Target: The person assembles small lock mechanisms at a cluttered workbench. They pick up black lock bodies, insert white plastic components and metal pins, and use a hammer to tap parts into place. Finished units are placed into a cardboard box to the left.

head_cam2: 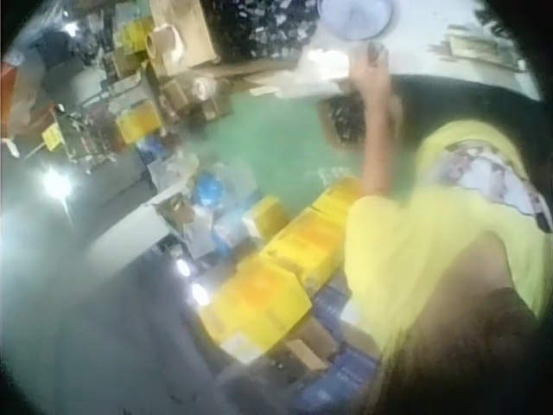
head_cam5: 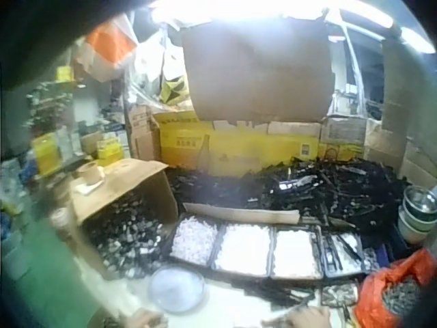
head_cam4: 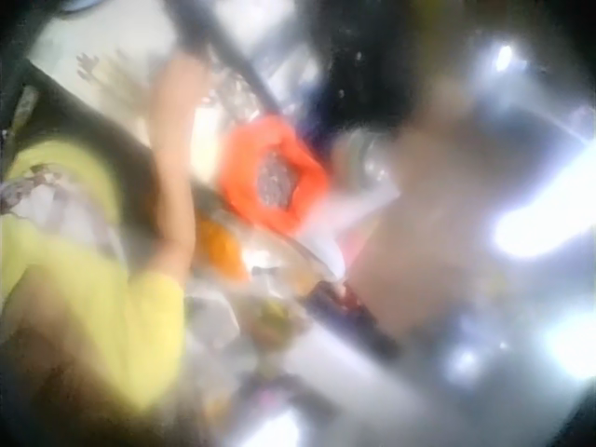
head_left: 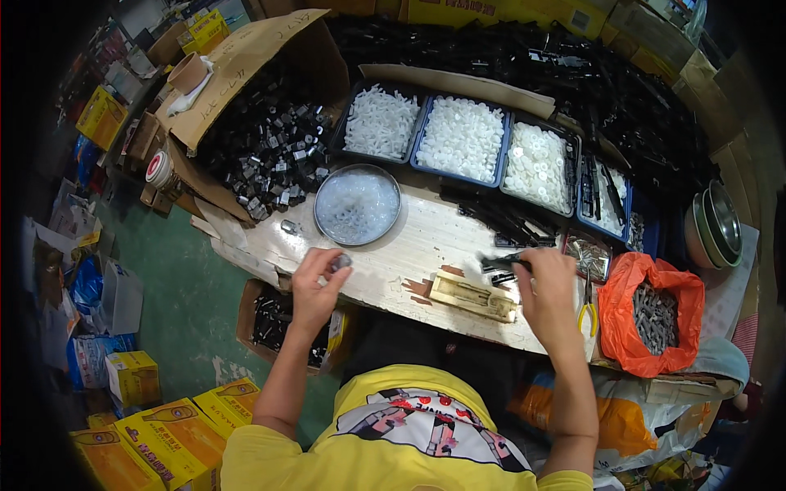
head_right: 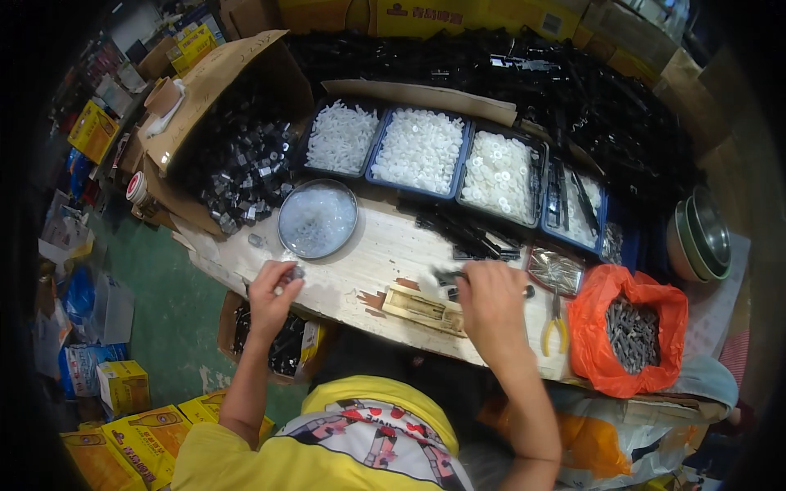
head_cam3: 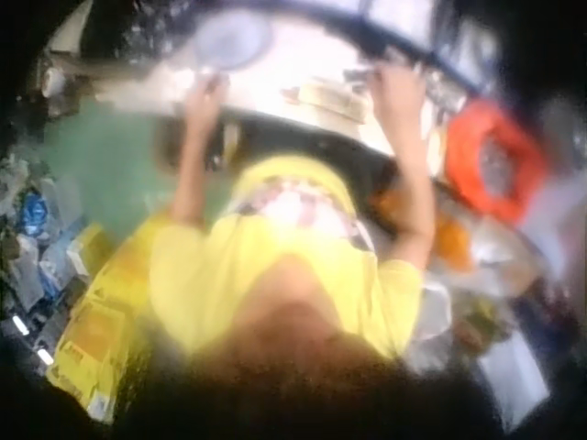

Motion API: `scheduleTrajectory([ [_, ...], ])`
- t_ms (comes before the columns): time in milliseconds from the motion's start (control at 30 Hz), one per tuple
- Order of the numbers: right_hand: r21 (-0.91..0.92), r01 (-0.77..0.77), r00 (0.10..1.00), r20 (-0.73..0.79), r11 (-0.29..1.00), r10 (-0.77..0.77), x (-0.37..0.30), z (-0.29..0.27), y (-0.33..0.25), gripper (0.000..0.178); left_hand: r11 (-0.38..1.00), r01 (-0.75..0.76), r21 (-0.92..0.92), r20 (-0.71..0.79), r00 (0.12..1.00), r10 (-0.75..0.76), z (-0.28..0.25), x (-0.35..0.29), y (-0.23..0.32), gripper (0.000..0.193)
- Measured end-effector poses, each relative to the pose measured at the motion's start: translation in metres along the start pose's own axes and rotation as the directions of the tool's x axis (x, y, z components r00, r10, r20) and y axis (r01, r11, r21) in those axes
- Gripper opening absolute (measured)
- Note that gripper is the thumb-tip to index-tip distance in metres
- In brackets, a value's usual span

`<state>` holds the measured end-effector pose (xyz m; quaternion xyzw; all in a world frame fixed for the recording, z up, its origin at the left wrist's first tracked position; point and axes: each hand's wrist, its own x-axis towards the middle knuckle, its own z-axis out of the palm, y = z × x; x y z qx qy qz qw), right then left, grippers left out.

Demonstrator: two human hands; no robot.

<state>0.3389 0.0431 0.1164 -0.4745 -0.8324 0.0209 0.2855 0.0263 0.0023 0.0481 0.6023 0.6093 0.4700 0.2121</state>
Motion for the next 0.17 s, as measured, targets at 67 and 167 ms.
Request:
scheduleTrajectory([
  [67, -0.157, -0.002, 0.997, 0.082, 0.988, 0.015, -0.012, -0.026, -0.012, 0.021, 0.998, 0.029, -0.062, 0.064, 0.998, -0.025, 0.01, -0.003, 0.006, 0.023],
  [167, -0.317, 0.033, 0.971, 0.235, 0.948, 0.045, -0.025, -0.029, -0.017, 0.022, 0.993, 0.01, -0.117, 0.176, 0.984, 0.011, 0.022, -0.002, 0.012, 0.026],
])
